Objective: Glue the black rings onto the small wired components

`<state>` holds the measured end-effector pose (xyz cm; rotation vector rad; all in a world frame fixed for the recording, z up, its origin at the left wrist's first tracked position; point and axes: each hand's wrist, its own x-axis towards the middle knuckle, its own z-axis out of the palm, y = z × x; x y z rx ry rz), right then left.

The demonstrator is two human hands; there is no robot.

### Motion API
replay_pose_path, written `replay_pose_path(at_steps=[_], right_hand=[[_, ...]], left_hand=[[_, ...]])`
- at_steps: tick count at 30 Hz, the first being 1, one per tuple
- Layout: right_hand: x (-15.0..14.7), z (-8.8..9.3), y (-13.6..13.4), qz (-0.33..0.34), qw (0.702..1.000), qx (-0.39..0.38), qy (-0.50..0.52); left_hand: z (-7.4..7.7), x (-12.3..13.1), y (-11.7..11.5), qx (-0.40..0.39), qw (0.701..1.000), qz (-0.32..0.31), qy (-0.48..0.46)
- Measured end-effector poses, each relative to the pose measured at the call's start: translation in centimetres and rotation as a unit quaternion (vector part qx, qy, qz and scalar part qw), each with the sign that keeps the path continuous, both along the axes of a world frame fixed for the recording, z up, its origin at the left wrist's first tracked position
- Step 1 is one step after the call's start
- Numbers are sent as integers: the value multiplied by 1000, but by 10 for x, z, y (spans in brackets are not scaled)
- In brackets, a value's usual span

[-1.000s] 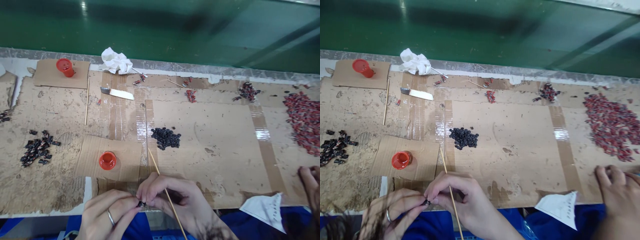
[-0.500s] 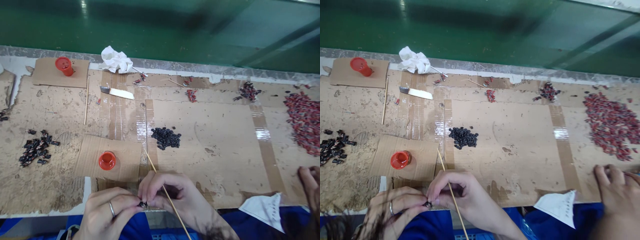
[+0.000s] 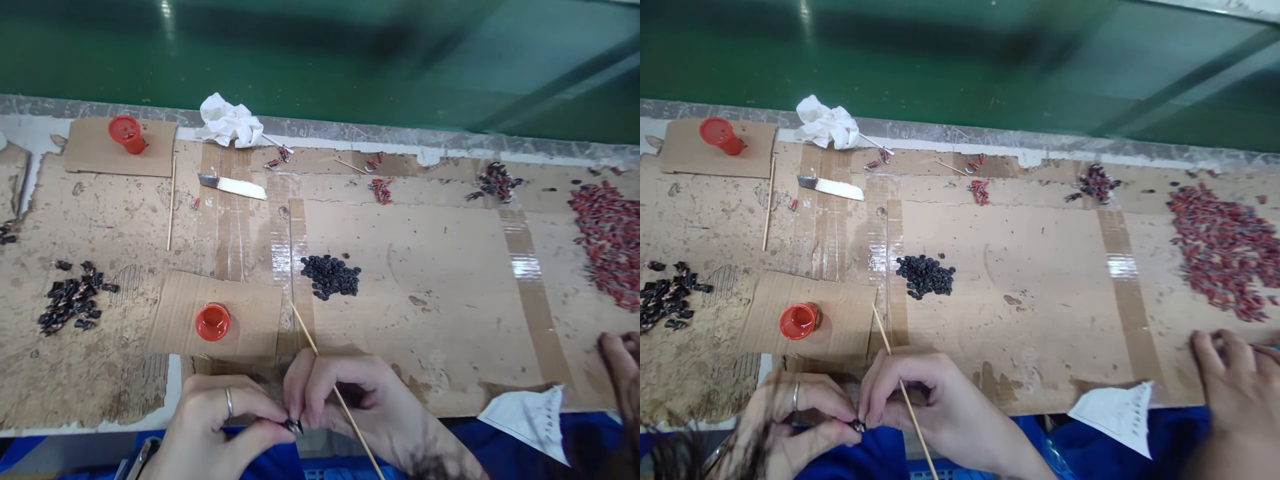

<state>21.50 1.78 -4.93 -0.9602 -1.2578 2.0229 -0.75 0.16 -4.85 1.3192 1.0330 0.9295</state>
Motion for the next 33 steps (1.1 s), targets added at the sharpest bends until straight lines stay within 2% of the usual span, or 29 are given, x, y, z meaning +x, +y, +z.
replay_pose_path(at_steps=[2, 4, 9, 11, 15, 17, 20, 23, 26, 33], right_hand=[[4, 1, 4, 51, 998, 17, -17], [5, 1, 6, 77, 996, 31, -36], [-4, -1, -1, -26, 997, 57, -49], [-9, 2, -4, -61, 994, 71, -58], [-21, 10, -5, -152, 980, 102, -72], [-28, 13, -6, -199, 969, 129, -76], [-36, 13, -9, -234, 953, 177, -77], [-40, 10, -12, -241, 943, 216, -76], [-39, 8, -14, -231, 939, 244, -70], [-36, 12, -14, -202, 946, 246, -67]], left_hand=[[-2, 1, -2, -51, 998, 19, -9], [-2, 2, -3, -65, 998, 26, 1], [-5, 1, -7, 60, 996, 28, 57], [-7, 3, -11, 65, 994, 59, 61], [-4, 15, -19, -30, 988, 146, 41], [2, 22, -20, -91, 976, 198, 25], [12, 27, -17, -155, 956, 250, 17], [19, 27, -15, -187, 946, 264, 21], [21, 25, -15, -185, 944, 271, 22], [21, 26, -17, -198, 930, 311, 8]])
